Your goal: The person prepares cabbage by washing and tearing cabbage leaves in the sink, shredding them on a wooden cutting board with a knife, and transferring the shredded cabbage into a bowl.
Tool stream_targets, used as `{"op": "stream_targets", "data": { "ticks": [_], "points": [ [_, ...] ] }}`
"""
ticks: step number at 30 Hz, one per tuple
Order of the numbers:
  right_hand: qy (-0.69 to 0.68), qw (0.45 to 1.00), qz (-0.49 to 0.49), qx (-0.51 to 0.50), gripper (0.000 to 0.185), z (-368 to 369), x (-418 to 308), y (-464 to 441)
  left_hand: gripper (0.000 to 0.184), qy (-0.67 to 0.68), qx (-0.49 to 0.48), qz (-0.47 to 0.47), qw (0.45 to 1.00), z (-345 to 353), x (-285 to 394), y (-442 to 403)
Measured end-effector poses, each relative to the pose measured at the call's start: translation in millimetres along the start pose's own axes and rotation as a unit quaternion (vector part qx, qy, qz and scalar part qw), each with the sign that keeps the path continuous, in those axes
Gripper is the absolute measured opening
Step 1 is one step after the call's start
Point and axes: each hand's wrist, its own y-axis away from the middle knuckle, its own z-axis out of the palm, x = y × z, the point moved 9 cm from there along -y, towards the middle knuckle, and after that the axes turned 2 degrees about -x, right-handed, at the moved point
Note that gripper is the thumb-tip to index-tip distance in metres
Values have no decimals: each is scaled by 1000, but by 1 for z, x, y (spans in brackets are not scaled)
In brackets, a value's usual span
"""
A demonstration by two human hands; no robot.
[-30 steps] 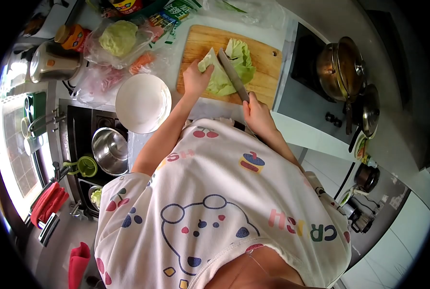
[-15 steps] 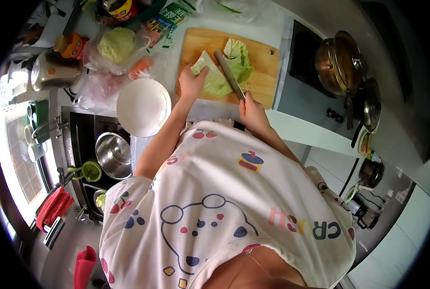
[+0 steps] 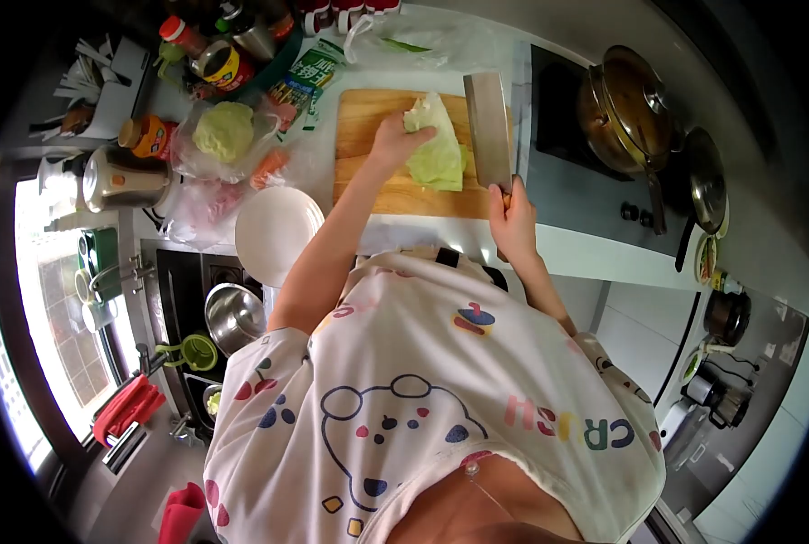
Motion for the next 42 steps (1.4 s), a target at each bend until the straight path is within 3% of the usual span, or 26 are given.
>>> {"op": "stream_targets", "data": {
  "ticks": [2,5,8,11,14,17,20,23,26,29,32,33,35,37,38,42],
  "points": [
    [3,999,32,-5,19,-3,8,0,43,-35,-9,-17,999,12,-9,-8],
    [12,998,60,-14,20,-7,17,3,51,-213,35,19,976,12,9,-3],
    [18,996,81,-20,20,-7,25,3,61,-251,55,3,966,19,1,-1],
    [24,996,81,-22,20,-6,27,2,65,-321,162,125,924,15,27,15],
    [21,996,83,-26,19,-5,31,0,63,-325,214,66,919,9,20,17],
    [17,996,81,-23,20,-1,34,-2,75,-384,138,23,913,14,0,-1],
    [18,995,95,-34,20,4,36,-1,78,-354,126,53,925,20,-9,-13],
    [27,994,96,-48,21,11,38,-2,72,-206,51,-55,976,26,-6,-15],
    [31,994,94,-51,22,20,42,-2,69,-212,61,-29,975,27,-7,-17],
    [32,994,90,-56,22,24,39,-3,56,-116,88,12,989,20,-8,-11],
    [29,995,81,-55,23,25,35,-4,44,-108,24,-57,992,-4,9,-8],
    [27,995,80,-52,23,25,33,-3,37,-90,41,-24,995,-17,24,-7],
    [22,995,86,-54,23,23,33,-3,47,-210,150,190,947,-38,85,16],
    [19,994,88,-56,23,21,33,-6,49,-368,149,274,876,-28,114,40],
    [19,995,86,-56,23,20,33,-7,50,-442,147,314,827,-21,123,50],
    [27,995,82,-57,23,22,32,-10,54,-591,74,335,730,20,58,64]
  ]
}}
